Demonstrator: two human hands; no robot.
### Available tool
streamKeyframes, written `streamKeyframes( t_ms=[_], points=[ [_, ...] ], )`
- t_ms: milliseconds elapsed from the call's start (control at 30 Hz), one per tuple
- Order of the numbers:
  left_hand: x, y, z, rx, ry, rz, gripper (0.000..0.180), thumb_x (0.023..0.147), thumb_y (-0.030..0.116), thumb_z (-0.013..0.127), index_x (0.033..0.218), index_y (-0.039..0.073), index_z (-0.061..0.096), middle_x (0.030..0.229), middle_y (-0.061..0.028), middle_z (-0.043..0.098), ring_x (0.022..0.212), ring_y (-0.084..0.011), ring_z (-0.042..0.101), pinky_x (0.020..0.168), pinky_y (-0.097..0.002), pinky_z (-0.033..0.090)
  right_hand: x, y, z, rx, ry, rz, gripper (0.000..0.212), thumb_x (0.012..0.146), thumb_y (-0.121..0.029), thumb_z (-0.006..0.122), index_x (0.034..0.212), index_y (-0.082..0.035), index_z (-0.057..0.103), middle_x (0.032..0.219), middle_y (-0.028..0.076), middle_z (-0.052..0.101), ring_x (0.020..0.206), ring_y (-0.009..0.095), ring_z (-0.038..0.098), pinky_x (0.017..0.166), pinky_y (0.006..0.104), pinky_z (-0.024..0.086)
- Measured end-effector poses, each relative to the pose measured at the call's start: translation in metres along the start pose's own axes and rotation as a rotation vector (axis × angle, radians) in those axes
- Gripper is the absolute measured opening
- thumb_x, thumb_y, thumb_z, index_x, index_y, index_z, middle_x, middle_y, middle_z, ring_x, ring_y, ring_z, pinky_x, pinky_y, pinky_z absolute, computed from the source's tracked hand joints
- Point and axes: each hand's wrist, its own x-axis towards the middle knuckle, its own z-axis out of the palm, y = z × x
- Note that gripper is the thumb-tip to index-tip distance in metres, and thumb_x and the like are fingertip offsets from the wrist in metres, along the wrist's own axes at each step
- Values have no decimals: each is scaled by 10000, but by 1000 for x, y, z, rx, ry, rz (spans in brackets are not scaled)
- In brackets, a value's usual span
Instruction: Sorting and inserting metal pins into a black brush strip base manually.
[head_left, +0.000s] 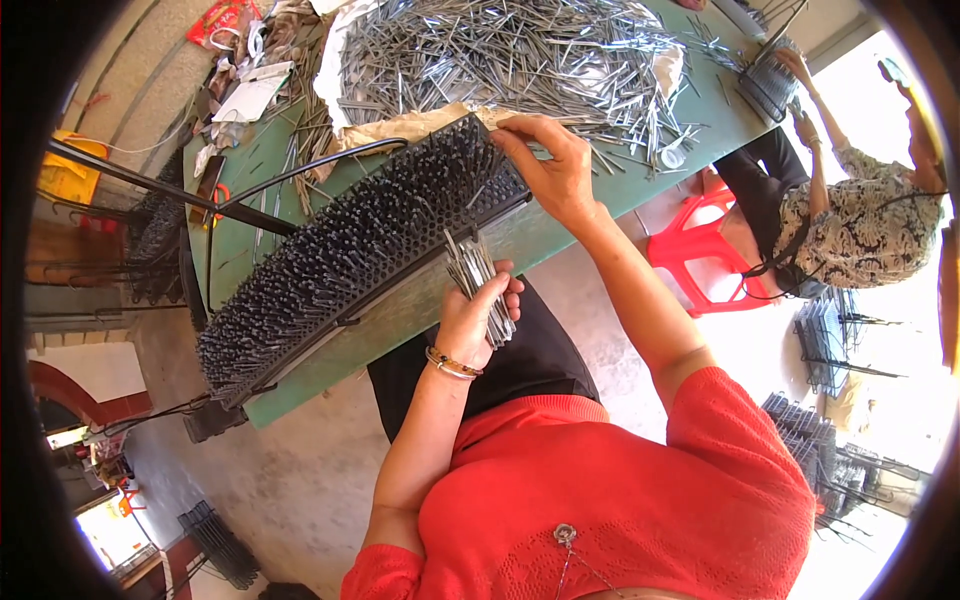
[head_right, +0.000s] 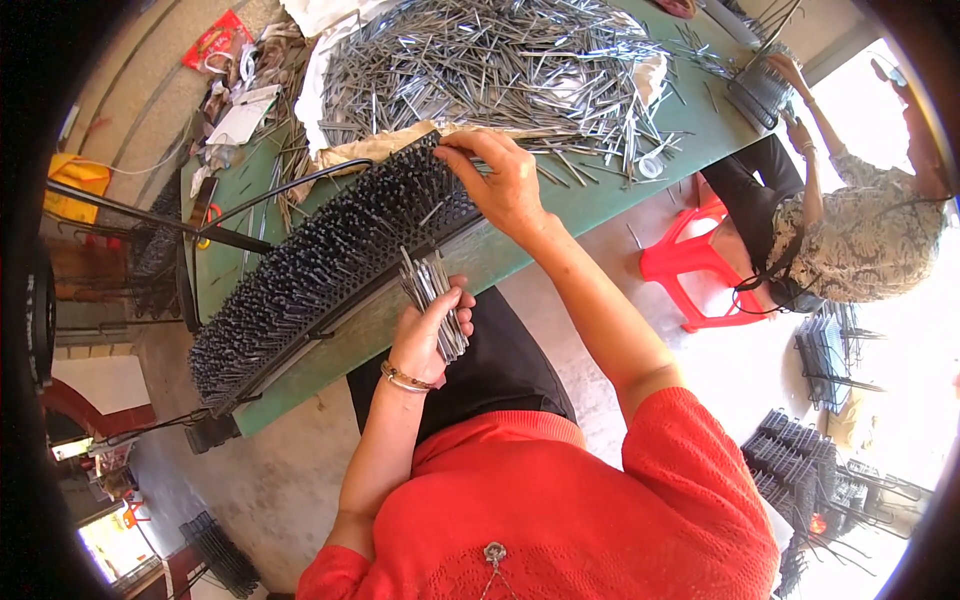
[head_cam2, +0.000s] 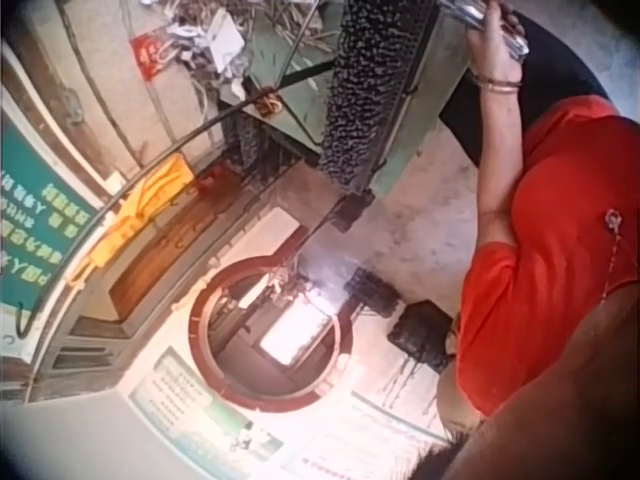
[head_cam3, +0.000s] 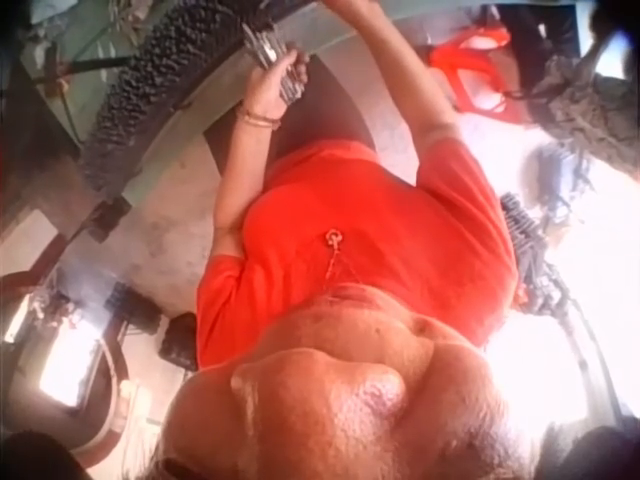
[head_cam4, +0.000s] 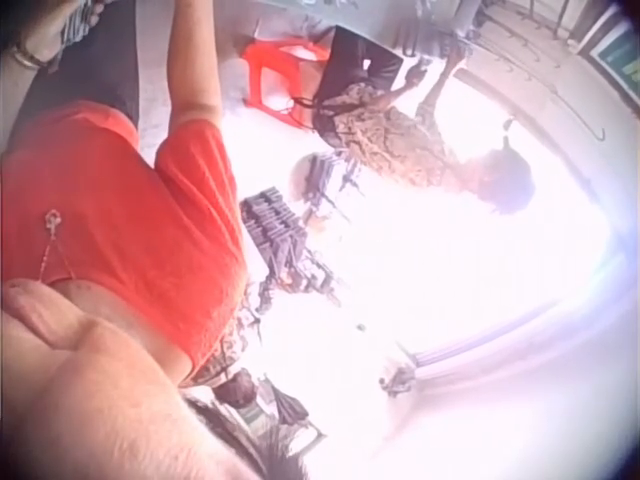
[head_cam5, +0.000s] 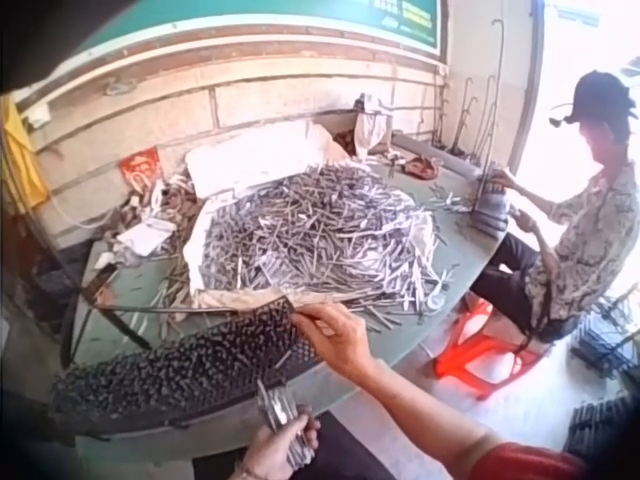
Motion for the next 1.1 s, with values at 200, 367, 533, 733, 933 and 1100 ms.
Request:
streamKeyframes(
  t_ms=[200, 367, 533, 733, 933, 1100],
  points=[
    [-1, 1, 2, 25, -34, -11, 257, 885, 145, 592, 1087, -11, 558, 860, -97, 627, 717, -139, 601, 603, -270, 509, 7, 10, -7, -36, 61, 12, 142, 790, -51, 706, 916, -1, 664, 822, 90, 679, 740, 150, 656, 676, 265, 514],
    [2, 3, 2, 18, -31, -29, 285, 889, 146, 586, 1120, -17, 545, 902, -113, 636, 756, -154, 617, 630, -278, 520, 5, 13, -8, -47, 29, 25, 132, 793, -52, 703, 908, -3, 663, 809, 93, 675, 722, 160, 655, 664, 266, 515],
    [4, 1, -3, 40, -89, -52, 316, 897, 135, 572, 1164, -23, 510, 951, -145, 636, 802, -182, 632, 679, -304, 541, 3, 6, -10, -150, 91, -102, 126, 788, -48, 705, 902, -10, 665, 806, 93, 674, 707, 166, 647, 654, 268, 513],
    [0, 3, 8, -134, -90, -134, 331, 905, 112, 553, 1196, -23, 473, 1000, -176, 634, 888, -234, 645, 747, -360, 560, -1, 21, -1, -117, 65, -23, 124, 776, -47, 709, 891, -22, 670, 815, 92, 672, 716, 193, 639, 648, 289, 502],
    [0, 1, 0, -9, -90, -121, 351, 901, 117, 552, 1225, 3, 483, 1022, -150, 636, 840, -184, 633, 708, -317, 551, -9, 26, -4, -338, -129, -212, 196, 729, -108, 740, 908, -58, 679, 861, 76, 656, 793, 239, 602, 717, 345, 456],
    [-2, -3, -8, -49, -44, -81, 281, 893, 114, 567, 1144, -1, 519, 921, -128, 650, 752, -173, 635, 651, -299, 543, -14, -9, -9, -269, -281, -332, 275, 727, -151, 738, 986, -91, 669, 938, 67, 627, 817, 219, 593, 723, 345, 444]
  ],
)
